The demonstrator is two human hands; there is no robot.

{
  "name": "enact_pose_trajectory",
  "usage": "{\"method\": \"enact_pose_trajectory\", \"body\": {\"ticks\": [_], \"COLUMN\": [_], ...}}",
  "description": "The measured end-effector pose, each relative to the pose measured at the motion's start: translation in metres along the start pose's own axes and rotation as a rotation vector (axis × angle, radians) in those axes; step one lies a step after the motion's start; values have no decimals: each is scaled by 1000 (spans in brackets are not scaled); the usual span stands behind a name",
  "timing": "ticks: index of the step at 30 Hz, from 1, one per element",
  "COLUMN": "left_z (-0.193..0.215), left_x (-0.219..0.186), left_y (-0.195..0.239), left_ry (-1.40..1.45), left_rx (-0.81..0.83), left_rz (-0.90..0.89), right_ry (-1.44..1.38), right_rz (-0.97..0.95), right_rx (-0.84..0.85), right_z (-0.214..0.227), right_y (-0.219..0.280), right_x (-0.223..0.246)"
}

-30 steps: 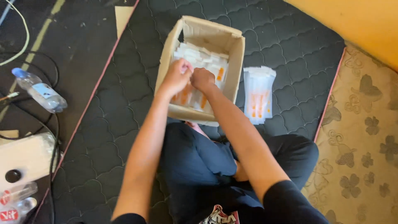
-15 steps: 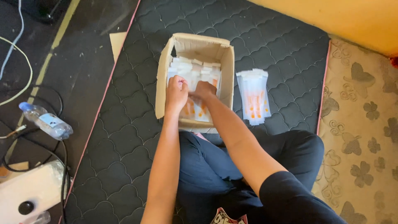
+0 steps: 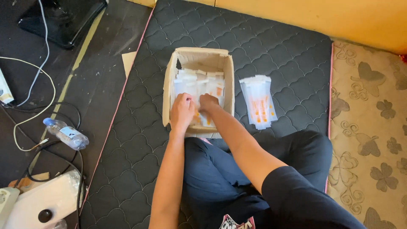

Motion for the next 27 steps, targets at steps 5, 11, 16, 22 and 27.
{"method": "enact_pose_trajectory", "body": {"ticks": [5,11,16,22,27], "left_z": [-8,6,14,14,-44], "left_x": [24,-3,-8,-84,-97], "left_y": [-9,-13,-3,57,97], "left_ry": [-56,46,457,834,514], "left_rx": [-113,-105,-110,46,103], "left_rz": [-33,-89,57,222,111], "right_ry": [-80,-471,-589,-660,-748], "right_rz": [50,327,541,646,557], "right_rx": [15,24,18,-45,-313], "right_z": [11,93,139,142,122], "right_y": [-1,81,166,240,292], "right_x": [1,4,-25,-82,-112]}}
Point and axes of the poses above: each hand's wrist, its own y-axis away from the middle knuckle, its own z-axis out of the back of the hand, x = y × z, the point moved 2 cm from there along -y, towards the middle knuckle, and after that the axes turned 11 degrees about y, right-handed, at the moved point
